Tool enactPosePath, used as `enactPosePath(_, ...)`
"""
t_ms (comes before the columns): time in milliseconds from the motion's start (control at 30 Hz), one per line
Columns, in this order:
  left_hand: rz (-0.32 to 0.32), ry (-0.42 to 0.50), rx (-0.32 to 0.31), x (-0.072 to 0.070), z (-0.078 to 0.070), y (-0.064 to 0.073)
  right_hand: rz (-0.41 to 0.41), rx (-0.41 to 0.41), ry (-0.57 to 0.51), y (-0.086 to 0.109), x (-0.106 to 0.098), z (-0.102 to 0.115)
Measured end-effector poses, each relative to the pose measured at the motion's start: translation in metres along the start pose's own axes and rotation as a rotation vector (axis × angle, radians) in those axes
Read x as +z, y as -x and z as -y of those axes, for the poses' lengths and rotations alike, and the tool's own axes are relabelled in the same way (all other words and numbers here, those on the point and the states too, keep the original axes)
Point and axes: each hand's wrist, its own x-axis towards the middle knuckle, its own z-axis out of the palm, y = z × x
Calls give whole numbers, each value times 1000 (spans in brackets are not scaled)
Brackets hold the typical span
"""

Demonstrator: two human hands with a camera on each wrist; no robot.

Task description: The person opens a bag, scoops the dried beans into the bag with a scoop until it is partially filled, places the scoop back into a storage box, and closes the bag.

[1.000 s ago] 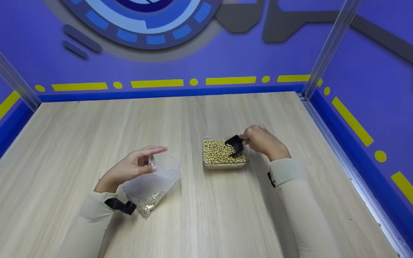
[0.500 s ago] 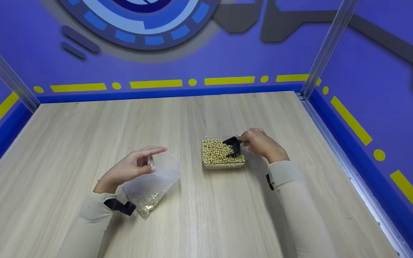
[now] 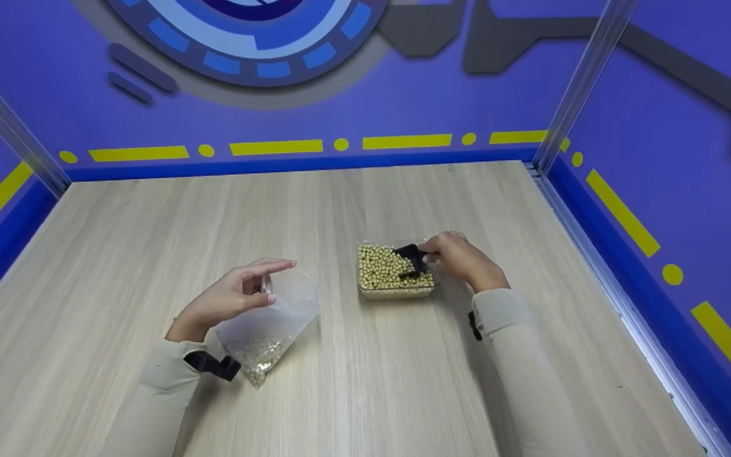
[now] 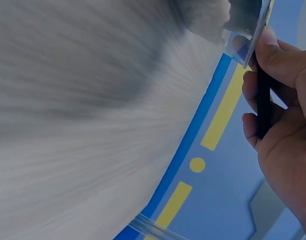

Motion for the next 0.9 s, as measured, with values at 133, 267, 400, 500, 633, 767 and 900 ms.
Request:
enactPosePath(133,-1,-3,-1,0,1,0,11,33,-36,-1,4,2)
enactPosePath(267,1,7,-1,0,2,0,15,51,-56,-1,6,4)
enactPosePath(400,4,18,-11,0,0,0,24,67,-75,0,6,5)
enactPosePath(500,2,13,-12,-1,-1,0,52,103,-101,-1,6,5)
enactPosePath(633,0,10,-1,-1,0,0,99,150,-124,-1,7,5)
enactPosePath(767,4,13,3,-1,1,0,129,153,-121,-2,7,4)
enactPosePath(900,5,13,1,-1,1,0,152,169,-120,-2,7,5)
